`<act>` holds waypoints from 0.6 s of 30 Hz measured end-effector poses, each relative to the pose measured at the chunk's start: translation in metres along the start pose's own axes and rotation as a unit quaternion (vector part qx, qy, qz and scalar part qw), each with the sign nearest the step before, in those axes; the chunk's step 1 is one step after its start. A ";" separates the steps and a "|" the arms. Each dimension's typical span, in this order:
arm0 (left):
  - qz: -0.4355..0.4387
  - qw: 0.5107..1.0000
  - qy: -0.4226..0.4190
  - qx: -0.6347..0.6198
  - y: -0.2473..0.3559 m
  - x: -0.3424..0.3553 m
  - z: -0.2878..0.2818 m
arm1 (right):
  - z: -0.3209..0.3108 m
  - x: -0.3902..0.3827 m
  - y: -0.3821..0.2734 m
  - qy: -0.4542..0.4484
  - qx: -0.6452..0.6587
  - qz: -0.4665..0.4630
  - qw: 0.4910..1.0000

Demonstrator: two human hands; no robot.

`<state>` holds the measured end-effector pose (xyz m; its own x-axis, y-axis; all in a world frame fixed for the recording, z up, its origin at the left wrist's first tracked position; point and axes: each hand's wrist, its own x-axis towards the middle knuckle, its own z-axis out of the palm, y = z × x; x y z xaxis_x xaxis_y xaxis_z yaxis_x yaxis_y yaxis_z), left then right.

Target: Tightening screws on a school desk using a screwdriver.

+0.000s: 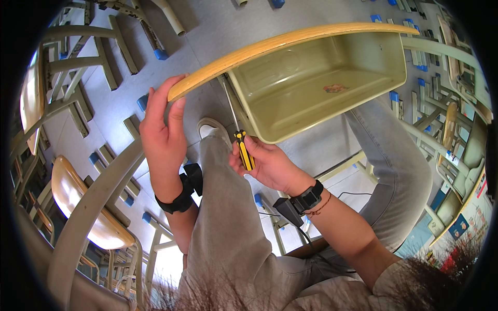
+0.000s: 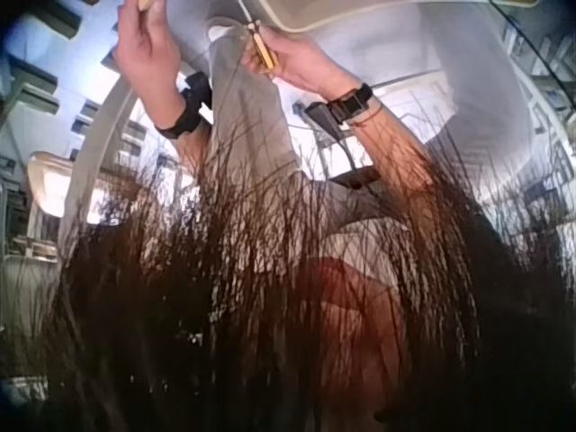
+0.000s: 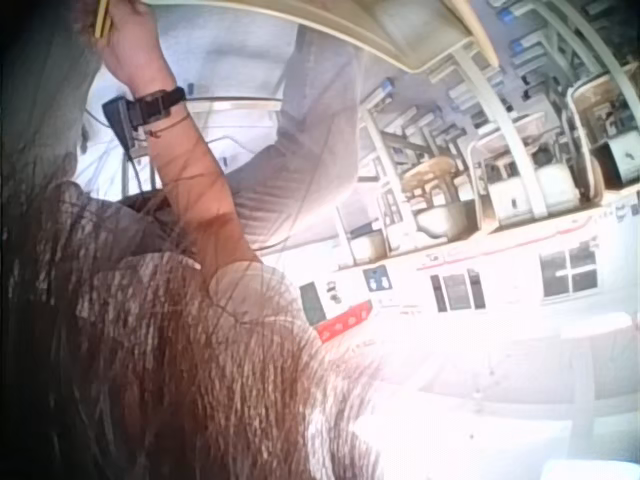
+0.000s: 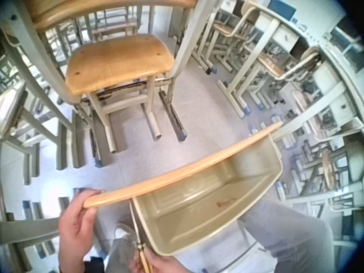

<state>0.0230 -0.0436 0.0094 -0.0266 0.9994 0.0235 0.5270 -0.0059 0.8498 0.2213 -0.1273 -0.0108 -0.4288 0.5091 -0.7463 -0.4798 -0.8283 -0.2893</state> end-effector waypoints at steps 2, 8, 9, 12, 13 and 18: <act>0.001 1.000 -0.008 0.005 0.001 0.000 -0.001 | 0.003 -0.004 0.003 -0.015 -0.088 -0.039 0.995; 0.014 1.000 0.002 -0.006 0.001 0.001 0.000 | 0.012 -0.005 0.018 0.161 -0.345 -0.183 0.906; 0.002 1.000 0.004 -0.005 0.002 0.000 0.002 | 0.005 -0.004 0.011 0.083 -0.121 -0.100 0.984; -0.009 1.000 0.006 0.000 0.003 0.000 0.000 | 0.005 -0.001 -0.002 0.018 0.141 0.030 0.989; -0.009 1.000 0.005 0.002 0.003 0.000 -0.001 | 0.006 -0.001 -0.004 0.039 0.170 0.071 0.982; -0.009 1.000 0.004 -0.003 0.006 0.001 0.000 | -0.012 -0.009 -0.005 -0.021 0.018 0.019 0.999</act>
<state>0.0264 -0.0428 0.0141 -0.0432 0.9990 0.0131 0.5221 0.0114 0.8528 0.2367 -0.1302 -0.0097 -0.4783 0.4869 -0.7309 -0.4899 -0.8386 -0.2380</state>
